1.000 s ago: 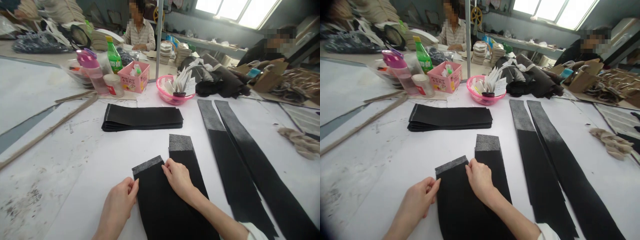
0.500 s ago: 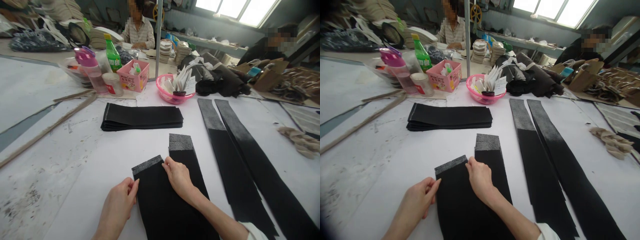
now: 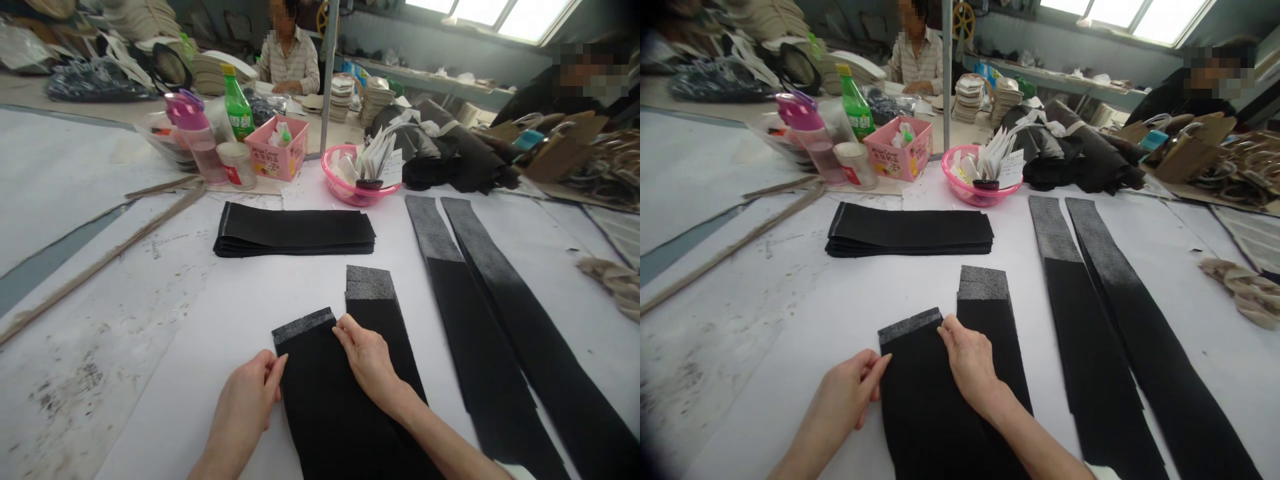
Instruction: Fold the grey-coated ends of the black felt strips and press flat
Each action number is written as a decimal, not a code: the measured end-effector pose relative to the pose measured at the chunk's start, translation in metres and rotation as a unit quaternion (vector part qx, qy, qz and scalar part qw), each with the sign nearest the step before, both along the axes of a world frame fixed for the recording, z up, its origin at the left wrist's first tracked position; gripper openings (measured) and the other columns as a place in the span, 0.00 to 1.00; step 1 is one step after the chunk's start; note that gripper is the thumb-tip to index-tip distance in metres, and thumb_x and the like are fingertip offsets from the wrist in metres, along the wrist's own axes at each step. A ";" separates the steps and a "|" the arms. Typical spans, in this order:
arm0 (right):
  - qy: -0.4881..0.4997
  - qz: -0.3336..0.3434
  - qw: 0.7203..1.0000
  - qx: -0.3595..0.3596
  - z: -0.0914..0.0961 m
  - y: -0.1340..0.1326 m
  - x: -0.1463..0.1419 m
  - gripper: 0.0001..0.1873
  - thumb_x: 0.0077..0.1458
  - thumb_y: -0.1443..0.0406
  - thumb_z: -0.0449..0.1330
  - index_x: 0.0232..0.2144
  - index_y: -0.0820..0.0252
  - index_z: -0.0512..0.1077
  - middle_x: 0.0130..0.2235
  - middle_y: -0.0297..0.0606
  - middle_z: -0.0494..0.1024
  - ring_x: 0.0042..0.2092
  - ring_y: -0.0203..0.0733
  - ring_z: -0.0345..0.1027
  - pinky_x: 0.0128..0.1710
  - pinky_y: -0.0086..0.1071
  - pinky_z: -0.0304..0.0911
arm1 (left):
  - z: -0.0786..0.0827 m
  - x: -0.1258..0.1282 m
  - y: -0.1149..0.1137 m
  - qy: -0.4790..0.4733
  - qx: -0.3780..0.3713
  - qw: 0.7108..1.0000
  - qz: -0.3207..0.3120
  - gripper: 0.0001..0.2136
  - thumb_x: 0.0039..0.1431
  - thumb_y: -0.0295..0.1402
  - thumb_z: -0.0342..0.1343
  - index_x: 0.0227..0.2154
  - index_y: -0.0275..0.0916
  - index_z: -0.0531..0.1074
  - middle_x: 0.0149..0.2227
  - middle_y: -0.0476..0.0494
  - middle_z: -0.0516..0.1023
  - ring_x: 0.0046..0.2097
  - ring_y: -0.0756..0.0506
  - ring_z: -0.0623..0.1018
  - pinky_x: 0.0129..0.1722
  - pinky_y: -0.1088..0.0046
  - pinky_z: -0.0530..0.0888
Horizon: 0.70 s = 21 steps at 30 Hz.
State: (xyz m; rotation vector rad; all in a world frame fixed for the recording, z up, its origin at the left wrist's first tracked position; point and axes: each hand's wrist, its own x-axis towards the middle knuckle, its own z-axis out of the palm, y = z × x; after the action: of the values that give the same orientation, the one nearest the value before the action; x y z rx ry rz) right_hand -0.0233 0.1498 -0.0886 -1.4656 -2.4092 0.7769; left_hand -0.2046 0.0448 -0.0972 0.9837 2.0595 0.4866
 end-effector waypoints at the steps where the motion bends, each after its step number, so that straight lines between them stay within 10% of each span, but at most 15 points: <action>1: -0.003 0.006 1.000 -0.003 0.000 0.001 0.000 0.13 0.66 0.58 0.46 0.30 0.53 0.63 0.22 0.25 0.67 0.23 0.33 0.61 0.25 0.26 0.46 | 0.000 0.000 0.000 -0.001 -0.003 1.000 0.000 0.20 0.61 0.50 0.43 0.21 0.42 0.62 0.14 0.55 0.69 0.12 0.51 0.67 0.18 0.76 0.65; 21: 0.022 0.015 1.000 -0.008 -0.003 0.002 0.001 0.11 0.63 0.58 0.51 0.30 0.52 0.70 0.22 0.25 0.69 0.24 0.33 0.63 0.27 0.25 0.51 | -0.001 0.001 -0.007 0.021 0.040 0.999 -0.013 0.19 0.62 0.47 0.42 0.21 0.42 0.62 0.14 0.56 0.69 0.12 0.52 0.66 0.21 0.76 0.63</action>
State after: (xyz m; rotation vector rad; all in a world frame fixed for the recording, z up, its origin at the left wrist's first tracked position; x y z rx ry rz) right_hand -0.0225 0.1518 -0.0914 -1.4073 -2.4026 0.8287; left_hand -0.2034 0.0378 -0.0977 1.0751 2.0746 0.5431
